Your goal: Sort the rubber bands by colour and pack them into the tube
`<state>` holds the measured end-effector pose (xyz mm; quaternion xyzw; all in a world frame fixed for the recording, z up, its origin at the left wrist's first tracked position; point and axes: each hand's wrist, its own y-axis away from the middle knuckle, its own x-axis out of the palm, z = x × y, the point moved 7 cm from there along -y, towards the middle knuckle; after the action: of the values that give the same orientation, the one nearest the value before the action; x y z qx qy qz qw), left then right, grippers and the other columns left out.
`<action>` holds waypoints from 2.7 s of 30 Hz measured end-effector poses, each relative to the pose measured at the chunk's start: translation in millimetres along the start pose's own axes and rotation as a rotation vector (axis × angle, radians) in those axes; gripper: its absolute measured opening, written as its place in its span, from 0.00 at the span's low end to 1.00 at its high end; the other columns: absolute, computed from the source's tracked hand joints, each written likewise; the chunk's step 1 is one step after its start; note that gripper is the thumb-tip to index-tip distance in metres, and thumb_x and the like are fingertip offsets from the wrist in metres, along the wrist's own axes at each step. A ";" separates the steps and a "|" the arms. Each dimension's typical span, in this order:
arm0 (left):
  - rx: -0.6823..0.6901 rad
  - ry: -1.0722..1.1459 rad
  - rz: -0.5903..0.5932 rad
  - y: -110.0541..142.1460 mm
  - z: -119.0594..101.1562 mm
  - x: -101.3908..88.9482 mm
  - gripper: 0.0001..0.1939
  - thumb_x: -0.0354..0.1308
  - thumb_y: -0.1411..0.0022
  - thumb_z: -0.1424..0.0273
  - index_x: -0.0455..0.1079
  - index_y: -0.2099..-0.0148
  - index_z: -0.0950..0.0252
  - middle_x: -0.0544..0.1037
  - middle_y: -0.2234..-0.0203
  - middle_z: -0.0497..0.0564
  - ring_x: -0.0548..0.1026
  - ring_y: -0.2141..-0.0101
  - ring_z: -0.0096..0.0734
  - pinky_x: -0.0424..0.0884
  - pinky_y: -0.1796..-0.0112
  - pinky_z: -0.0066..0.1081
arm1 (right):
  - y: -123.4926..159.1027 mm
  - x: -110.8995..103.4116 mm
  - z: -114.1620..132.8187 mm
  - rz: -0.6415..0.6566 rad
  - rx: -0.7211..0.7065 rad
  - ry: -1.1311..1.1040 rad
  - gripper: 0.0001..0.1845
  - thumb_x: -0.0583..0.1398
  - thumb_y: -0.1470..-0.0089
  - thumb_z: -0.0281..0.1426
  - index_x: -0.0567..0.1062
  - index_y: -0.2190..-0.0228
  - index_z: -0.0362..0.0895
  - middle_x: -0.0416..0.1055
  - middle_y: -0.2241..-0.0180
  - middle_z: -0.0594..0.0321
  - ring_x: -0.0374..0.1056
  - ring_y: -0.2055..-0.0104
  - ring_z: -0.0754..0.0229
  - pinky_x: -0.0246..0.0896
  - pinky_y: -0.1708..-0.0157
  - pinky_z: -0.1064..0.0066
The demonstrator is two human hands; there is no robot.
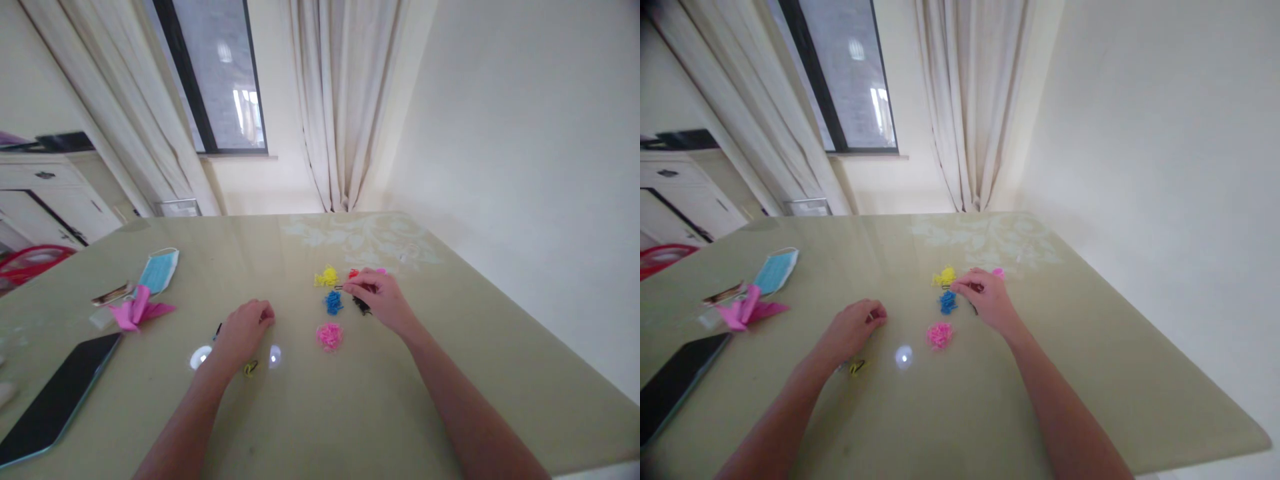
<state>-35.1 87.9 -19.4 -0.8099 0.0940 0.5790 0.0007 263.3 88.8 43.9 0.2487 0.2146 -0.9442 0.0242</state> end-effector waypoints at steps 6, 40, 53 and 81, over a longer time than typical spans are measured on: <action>0.018 0.146 -0.066 1.0 -9.3 -8.3 0.06 0.56 0.34 0.70 0.74 0.63 0.62 0.82 0.65 0.53 0.78 0.62 0.40 0.66 0.60 0.34 | -2.9 -30.4 -36.1 0.011 0.186 0.315 0.08 0.66 0.45 0.33 0.87 0.71 0.46 0.80 0.71 0.59 0.69 0.71 0.58 0.60 0.67 0.67; 0.105 1.257 0.014 18.2 -67.7 1.4 0.20 0.73 0.46 0.56 0.80 0.58 0.65 0.86 0.67 0.54 0.83 0.66 0.34 0.79 0.61 0.32 | 30.8 55.3 44.2 0.120 -0.308 0.062 0.11 0.66 0.37 0.39 0.82 0.62 0.44 0.75 0.71 0.63 0.66 0.72 0.63 0.62 0.67 0.70; 0.209 0.477 0.057 21.4 -27.9 -31.0 0.14 0.62 0.39 0.56 0.79 0.60 0.61 0.82 0.67 0.50 0.77 0.66 0.36 0.69 0.66 0.31 | 19.4 26.2 44.4 0.010 -0.132 -0.156 0.15 0.65 0.38 0.44 0.86 0.65 0.48 0.79 0.72 0.61 0.65 0.74 0.62 0.59 0.73 0.70; 0.229 0.526 0.029 13.4 -20.1 -34.6 0.14 0.62 0.39 0.57 0.78 0.63 0.62 0.81 0.73 0.49 0.76 0.71 0.33 0.69 0.69 0.29 | 19.2 49.3 3.5 0.449 0.018 0.097 0.08 0.66 0.41 0.33 0.84 0.72 0.45 0.78 0.74 0.64 0.69 0.72 0.62 0.58 0.71 0.71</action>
<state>-29.1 77.8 21.0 -0.9255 0.1672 0.3345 0.0596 221.5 72.9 15.5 0.3354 0.1465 -0.9039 0.2212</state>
